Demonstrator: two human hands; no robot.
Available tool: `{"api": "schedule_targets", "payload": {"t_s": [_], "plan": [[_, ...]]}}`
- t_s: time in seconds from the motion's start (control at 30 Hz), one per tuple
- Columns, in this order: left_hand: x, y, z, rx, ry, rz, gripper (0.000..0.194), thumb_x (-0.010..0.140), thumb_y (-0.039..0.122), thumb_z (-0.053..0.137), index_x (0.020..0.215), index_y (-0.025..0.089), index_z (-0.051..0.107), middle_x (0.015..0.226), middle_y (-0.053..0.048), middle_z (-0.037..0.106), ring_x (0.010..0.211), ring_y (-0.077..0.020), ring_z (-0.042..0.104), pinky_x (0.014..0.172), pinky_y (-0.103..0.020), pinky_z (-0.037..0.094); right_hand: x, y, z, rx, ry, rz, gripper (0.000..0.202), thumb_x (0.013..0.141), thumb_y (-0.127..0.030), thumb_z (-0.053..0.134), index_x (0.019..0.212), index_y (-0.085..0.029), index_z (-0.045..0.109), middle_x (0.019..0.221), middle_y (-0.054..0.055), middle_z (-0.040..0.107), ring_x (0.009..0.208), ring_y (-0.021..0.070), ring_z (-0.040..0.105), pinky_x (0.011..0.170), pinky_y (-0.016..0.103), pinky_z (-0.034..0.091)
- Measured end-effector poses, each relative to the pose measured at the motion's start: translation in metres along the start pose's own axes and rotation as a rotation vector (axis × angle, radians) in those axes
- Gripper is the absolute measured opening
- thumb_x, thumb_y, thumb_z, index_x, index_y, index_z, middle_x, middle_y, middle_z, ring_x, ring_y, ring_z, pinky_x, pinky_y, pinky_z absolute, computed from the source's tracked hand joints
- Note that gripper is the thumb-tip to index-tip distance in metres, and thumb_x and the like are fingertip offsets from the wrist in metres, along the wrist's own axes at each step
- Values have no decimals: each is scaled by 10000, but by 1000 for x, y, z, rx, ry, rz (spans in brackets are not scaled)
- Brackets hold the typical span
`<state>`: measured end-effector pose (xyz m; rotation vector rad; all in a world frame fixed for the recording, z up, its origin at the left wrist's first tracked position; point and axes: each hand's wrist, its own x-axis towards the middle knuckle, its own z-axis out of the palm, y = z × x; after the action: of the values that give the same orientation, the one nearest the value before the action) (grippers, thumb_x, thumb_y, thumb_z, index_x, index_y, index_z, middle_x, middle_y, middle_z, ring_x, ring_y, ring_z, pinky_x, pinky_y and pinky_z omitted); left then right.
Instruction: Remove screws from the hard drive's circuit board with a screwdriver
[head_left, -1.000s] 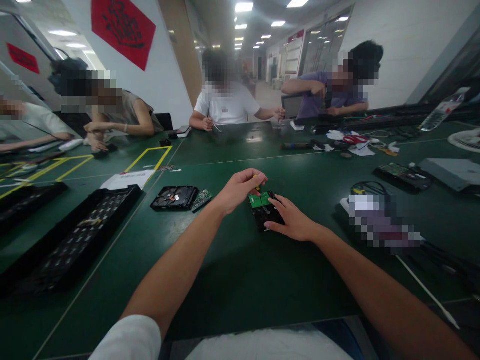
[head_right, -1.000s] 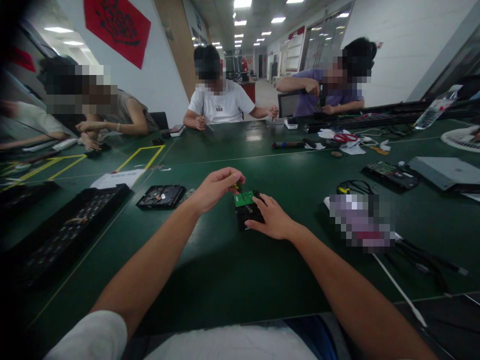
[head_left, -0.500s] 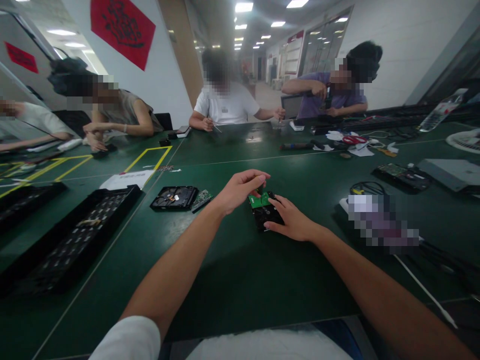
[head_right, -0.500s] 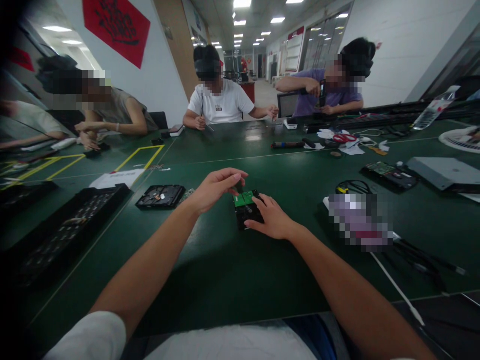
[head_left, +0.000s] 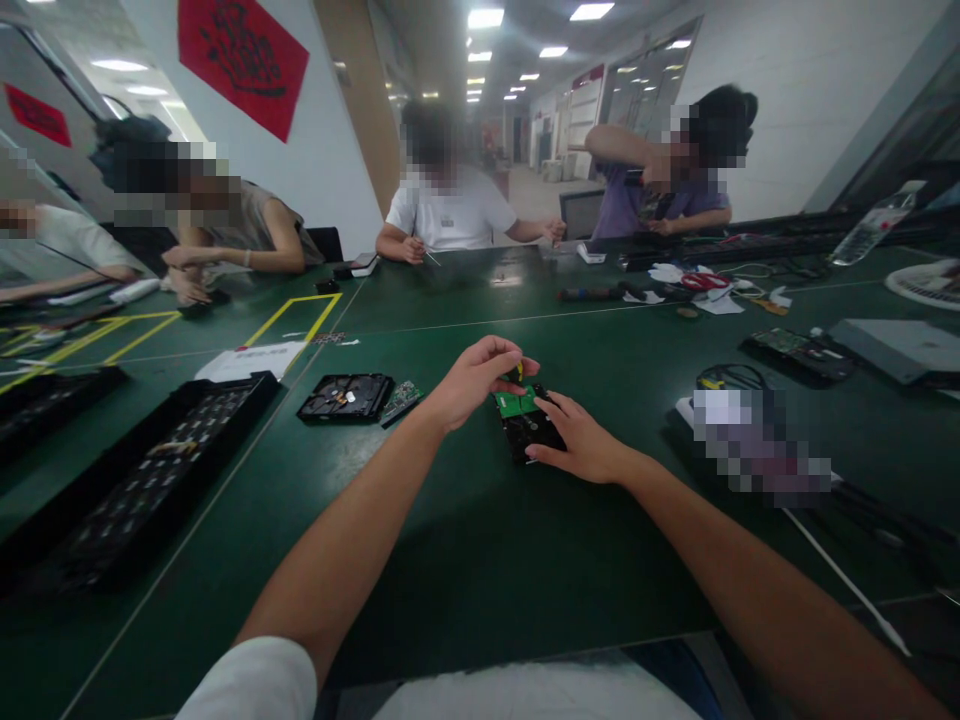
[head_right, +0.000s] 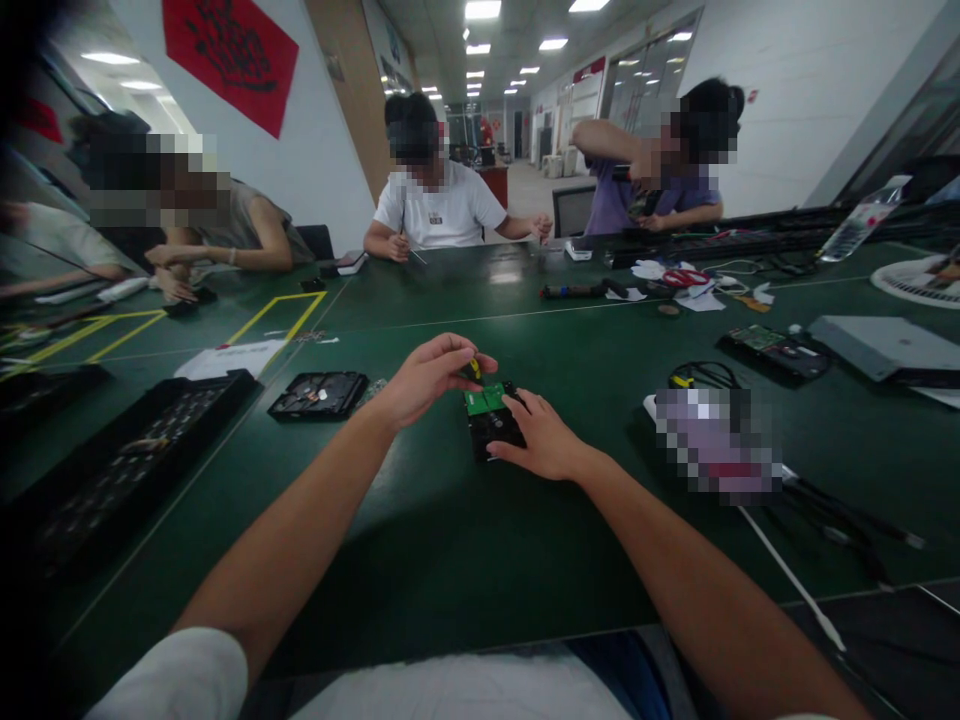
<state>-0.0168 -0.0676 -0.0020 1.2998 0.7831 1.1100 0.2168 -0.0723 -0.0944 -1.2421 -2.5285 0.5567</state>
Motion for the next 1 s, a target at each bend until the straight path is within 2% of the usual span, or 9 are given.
{"api": "schedule_targets", "payload": {"t_s": [0.3, 0.5, 0.7, 0.83, 1.0], "plan": [[1, 5, -3, 174, 38, 60, 207, 923, 361, 663, 966, 171, 732, 1053, -84, 681, 974, -197, 621, 702, -268, 532, 0, -1, -1, -1, 4, -11, 987, 911, -829, 488, 1629, -174, 317, 1682, 218, 293, 1565, 418, 262, 1263, 619, 255], [-1, 5, -1, 56, -22, 9, 198, 930, 320, 646, 1048, 163, 670, 992, -100, 726, 920, -204, 680, 710, -298, 538, 0, -1, -1, 2, 5, -15, 981, 912, -826, 494, 1636, -193, 303, 1688, 205, 283, 1566, 413, 263, 1263, 604, 266], [1, 0, -2, -31, 7, 4, 159, 921, 292, 651, 1008, 161, 626, 1044, -127, 741, 1015, -236, 706, 725, -306, 565, 0, -1, 0, -1, 16, -21, 975, 915, -812, 509, 1635, -187, 303, 1678, 214, 300, 1557, 423, 277, 1256, 616, 273], [3, 0, -5, 22, 28, 43, 148, 902, 290, 644, 942, 151, 680, 1044, -107, 702, 985, -210, 660, 722, -297, 582, 1, 0, 2, -3, 24, -31, 984, 911, -815, 512, 1618, -155, 334, 1671, 228, 306, 1558, 423, 275, 1261, 602, 274], [3, 1, -7, 86, 30, 68, 189, 914, 291, 606, 944, 148, 727, 995, -95, 665, 943, -197, 623, 692, -274, 578, 1, 1, 2, 9, 26, -22, 983, 906, -818, 515, 1635, -190, 313, 1681, 199, 301, 1556, 421, 276, 1263, 612, 260]]}}
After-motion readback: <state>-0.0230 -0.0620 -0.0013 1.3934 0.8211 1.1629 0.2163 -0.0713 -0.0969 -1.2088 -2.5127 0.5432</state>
